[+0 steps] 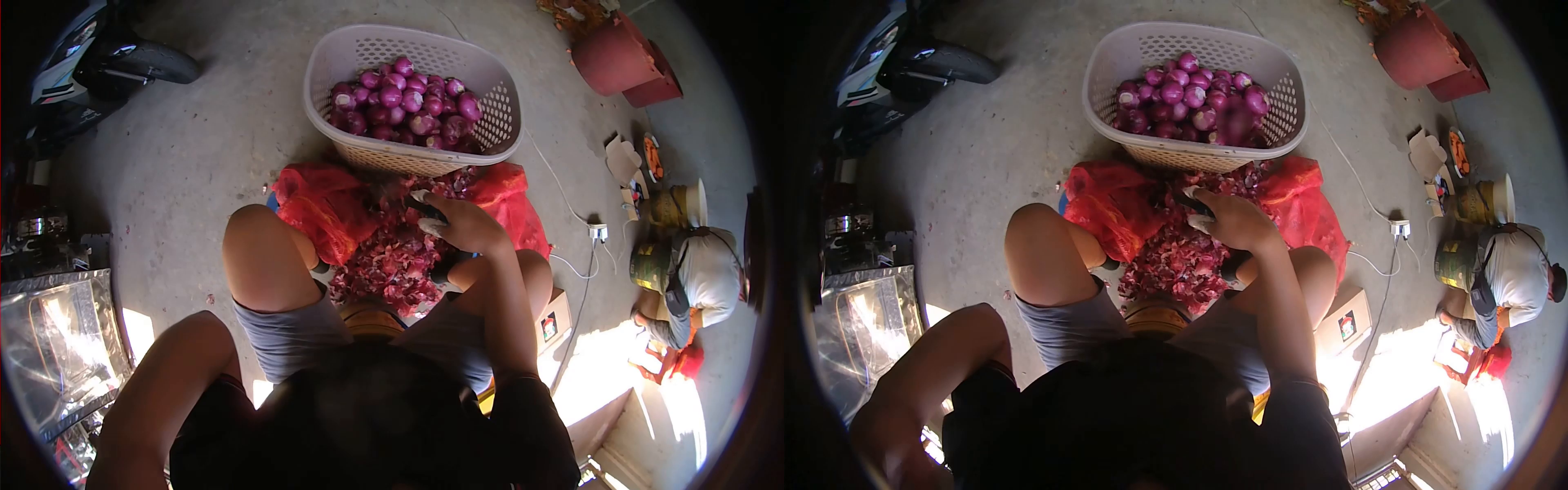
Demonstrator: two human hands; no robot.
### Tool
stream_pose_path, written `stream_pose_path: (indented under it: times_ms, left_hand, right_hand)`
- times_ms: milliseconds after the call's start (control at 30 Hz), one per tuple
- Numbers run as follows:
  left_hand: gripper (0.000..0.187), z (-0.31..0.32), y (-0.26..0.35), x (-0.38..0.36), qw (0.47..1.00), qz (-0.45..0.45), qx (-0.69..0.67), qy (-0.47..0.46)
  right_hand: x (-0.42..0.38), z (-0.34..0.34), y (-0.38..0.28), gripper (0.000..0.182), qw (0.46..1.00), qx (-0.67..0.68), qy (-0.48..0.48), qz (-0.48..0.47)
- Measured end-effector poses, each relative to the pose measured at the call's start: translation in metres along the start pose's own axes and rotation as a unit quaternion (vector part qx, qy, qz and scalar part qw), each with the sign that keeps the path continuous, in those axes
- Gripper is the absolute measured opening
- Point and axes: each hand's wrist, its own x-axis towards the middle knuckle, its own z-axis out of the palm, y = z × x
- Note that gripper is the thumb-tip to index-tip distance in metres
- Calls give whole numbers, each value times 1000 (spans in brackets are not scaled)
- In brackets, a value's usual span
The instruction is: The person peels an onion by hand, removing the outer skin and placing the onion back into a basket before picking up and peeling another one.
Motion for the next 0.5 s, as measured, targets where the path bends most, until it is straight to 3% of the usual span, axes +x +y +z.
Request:
stream_pose_path:
  times_ms: [100,200,267,300,333,400,433,500]
  left_hand:
    - [27,-9,-10,-17,998,-54,-40,5]
    - [22,-40,16,-102,922,-131,-305,199]
    - [24,-23,0,-144,829,-245,-308,396]
    - [27,-3,-36,-154,824,-312,-156,447]
    - [31,18,-72,-163,784,-393,-10,480]
    - [24,21,-107,-241,654,-528,14,541]
    - [23,31,-115,-265,526,-597,35,605]
    - [27,47,-116,-321,415,-636,11,650]
  right_hand:
    - [1,0,-1,50,1000,-1,0,2]
    - [0,1,2,51,1000,6,11,-15]
    - [0,-1,2,51,1000,4,0,-3]
    - [0,-1,2,51,1000,3,-6,3]
    - [0,-2,2,52,1000,-1,-4,4]
    - [0,-2,2,54,1000,-10,0,6]
    - [1,-1,2,53,1000,-8,13,8]
    - [1,1,5,51,999,-7,40,17]
